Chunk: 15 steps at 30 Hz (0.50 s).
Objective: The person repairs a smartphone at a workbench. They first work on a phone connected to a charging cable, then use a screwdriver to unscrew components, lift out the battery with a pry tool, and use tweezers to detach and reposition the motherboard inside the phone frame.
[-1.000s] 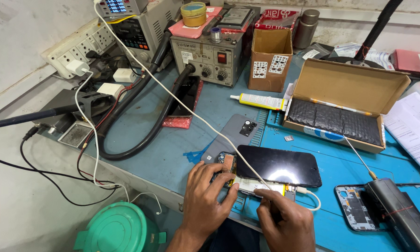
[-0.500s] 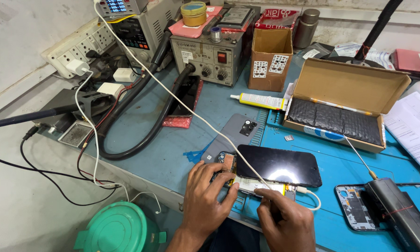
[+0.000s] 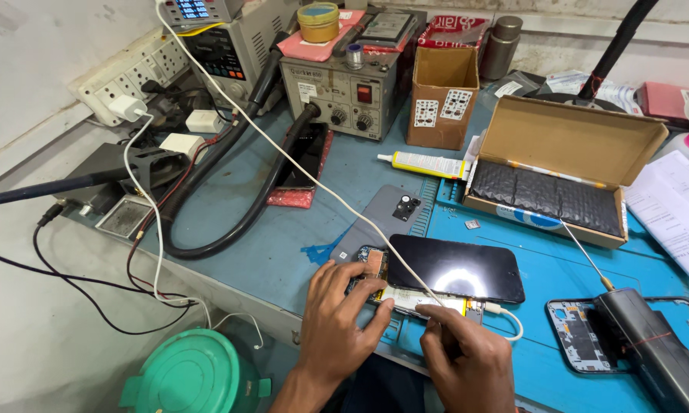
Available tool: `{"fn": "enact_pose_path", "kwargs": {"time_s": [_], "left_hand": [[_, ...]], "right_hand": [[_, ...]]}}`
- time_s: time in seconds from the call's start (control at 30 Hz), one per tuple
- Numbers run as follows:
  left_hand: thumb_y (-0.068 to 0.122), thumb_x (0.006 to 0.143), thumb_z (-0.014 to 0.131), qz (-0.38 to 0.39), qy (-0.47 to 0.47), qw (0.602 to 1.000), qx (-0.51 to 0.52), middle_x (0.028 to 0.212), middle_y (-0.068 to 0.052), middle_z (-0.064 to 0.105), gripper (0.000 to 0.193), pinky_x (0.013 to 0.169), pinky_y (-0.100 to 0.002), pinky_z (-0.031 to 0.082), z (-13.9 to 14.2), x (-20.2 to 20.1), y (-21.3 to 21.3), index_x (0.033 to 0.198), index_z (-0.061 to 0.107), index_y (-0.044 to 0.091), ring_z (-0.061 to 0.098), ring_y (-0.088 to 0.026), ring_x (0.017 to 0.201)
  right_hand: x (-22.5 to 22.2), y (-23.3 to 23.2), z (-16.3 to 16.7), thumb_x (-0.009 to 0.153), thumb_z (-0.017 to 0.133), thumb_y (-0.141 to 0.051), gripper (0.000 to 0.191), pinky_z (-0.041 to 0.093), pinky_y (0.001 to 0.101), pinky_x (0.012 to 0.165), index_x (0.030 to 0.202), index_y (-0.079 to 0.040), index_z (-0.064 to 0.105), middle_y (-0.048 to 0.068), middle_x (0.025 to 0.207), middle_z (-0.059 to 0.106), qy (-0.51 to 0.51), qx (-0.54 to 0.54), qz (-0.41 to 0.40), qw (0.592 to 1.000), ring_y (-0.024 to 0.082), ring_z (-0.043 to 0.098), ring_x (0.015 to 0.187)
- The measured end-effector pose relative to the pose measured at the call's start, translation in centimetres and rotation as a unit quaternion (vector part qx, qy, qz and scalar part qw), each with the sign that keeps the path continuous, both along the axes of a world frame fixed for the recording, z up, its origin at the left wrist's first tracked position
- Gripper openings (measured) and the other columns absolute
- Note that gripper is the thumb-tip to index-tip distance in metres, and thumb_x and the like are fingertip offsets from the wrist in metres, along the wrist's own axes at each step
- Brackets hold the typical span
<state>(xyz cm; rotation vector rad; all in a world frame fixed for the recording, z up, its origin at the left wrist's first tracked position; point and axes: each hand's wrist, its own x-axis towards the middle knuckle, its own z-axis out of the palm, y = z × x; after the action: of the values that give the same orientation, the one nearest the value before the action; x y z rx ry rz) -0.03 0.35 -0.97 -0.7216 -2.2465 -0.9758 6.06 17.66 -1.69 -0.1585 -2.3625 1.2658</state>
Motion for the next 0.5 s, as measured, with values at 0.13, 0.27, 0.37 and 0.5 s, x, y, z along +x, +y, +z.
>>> {"fn": "enact_pose_path", "kwargs": {"time_s": [0.13,0.27,0.37,0.5], "left_hand": [[0.026,0.085,0.078,-0.020,-0.021,1.000,0.009,0.117,-0.010,0.066,0.026,0.115,-0.056,0.037,0.5,0.1,-0.3,0.104,0.073,0.009,0.062,-0.033,0.116],[0.029,0.082,0.081,-0.063,-0.066,0.996,0.009,0.133,-0.012,0.061,0.037,0.117,-0.055,0.032,1.1,0.1,-1.0,0.114,0.072,0.011,0.055,-0.035,0.128],[0.036,0.079,0.082,-0.090,-0.131,0.987,-0.026,0.141,-0.014,0.056,0.053,0.117,-0.056,0.026,1.6,-0.8,-1.7,0.124,0.069,0.011,0.047,-0.037,0.135],[0.048,0.077,0.083,-0.102,-0.173,0.975,-0.098,0.148,-0.016,0.050,0.069,0.120,-0.058,0.016,2.2,-2.9,-2.5,0.133,0.065,0.012,0.042,-0.036,0.142]], "right_hand": [[0.4,0.9,0.3,0.080,0.073,-0.003,0.026,0.047,0.0266,0.050,0.105,-0.007,0.081,0.006,0.055,0.062,0.040,-0.033,0.005,0.999,0.010,0.054,0.051],[0.9,4.2,1.5,0.081,0.073,-0.008,0.026,0.058,0.0288,0.065,0.106,-0.007,0.078,0.007,0.075,0.077,0.052,0.031,-0.034,0.998,0.012,0.074,0.068],[0.9,7.1,2.3,0.081,0.077,-0.017,0.025,0.060,0.0351,0.073,0.105,-0.009,0.079,0.009,0.089,0.080,-0.011,0.122,-0.061,0.991,0.019,0.078,0.082],[0.2,8.7,2.4,0.081,0.081,-0.028,0.026,0.060,0.0379,0.079,0.102,-0.013,0.080,0.008,0.097,0.080,-0.080,0.202,-0.067,0.974,0.024,0.077,0.085]]}}
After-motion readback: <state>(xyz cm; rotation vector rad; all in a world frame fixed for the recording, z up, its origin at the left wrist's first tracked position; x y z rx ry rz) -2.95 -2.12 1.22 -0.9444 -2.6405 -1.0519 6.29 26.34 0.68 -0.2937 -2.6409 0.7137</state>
